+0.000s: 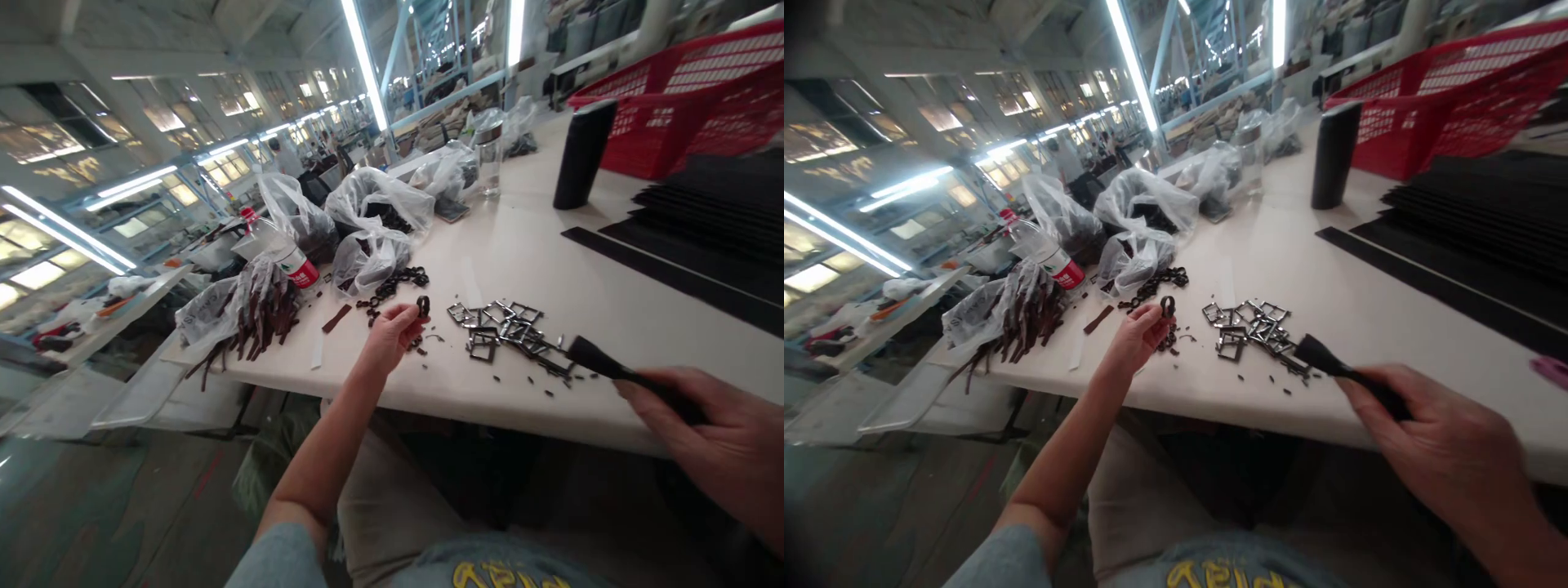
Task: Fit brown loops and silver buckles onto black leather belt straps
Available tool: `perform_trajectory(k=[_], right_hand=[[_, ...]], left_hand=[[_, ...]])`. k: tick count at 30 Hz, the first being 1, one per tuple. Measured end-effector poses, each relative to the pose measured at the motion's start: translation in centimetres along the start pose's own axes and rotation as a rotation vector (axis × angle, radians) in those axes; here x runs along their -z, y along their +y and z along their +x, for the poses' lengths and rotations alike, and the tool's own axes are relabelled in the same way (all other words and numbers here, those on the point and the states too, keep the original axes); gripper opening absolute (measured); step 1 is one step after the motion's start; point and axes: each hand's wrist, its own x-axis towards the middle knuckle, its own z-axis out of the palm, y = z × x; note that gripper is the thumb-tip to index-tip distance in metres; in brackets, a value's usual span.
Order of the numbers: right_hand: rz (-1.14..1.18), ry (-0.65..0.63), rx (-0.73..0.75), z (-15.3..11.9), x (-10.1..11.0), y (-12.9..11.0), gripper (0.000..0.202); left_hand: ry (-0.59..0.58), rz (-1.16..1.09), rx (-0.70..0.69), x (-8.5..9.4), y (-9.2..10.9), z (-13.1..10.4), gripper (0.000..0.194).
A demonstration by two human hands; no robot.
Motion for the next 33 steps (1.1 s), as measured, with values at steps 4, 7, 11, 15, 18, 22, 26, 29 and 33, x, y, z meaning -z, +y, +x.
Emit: perform_trajectory(k=[4, 7, 11, 15, 18, 22, 26, 29, 33], right_hand=[[0.024, 0.08, 0.3, 0.8, 0.4, -6.2, 0.021], [0.021, 0.058, 0.332, 1.0, -0.1, -8.2, 0.016], [-0.006, 0.015, 0.315, 0.4, -0.5, -8.4, 0.019], [0.123, -0.045, 0.308, -0.2, -0.1, -8.1, 0.019], [0.292, -0.152, 0.295, -0.7, 0.7, -8.0, 0.018], [0.427, -0.248, 0.284, -1.3, 1.6, -8.0, 0.016], [0.479, -0.292, 0.274, -1.9, 1.6, -7.7, 0.016], [0.5, -0.337, 0.256, -2.4, 1.2, -7.5, 0.017], [0.544, -0.342, 0.263, -3.0, 0.8, -7.7, 0.016]], left_hand=[[-0.112, -0.685, 0.269, -4.7, -0.2, -6.6, 0.044], [-0.136, -0.801, 0.335, -6.9, 0.1, -9.4, 0.047], [-0.14, -0.777, 0.315, -8.0, 0.3, -10.2, 0.047], [-0.197, -0.775, 0.3, -7.8, 0.2, -10.1, 0.046], [-0.318, -0.779, 0.341, -7.3, -0.1, -10.3, 0.057], [-0.494, -0.757, 0.391, -7.0, -0.4, -10.7, 0.057], [-0.539, -0.65, 0.395, -6.9, -0.4, -10.7, 0.058], [-0.6, -0.615, 0.413, -6.9, -0.5, -10.6, 0.06], [-0.762, -0.696, 0.492, -7.1, -0.8, -11.1, 0.06]])
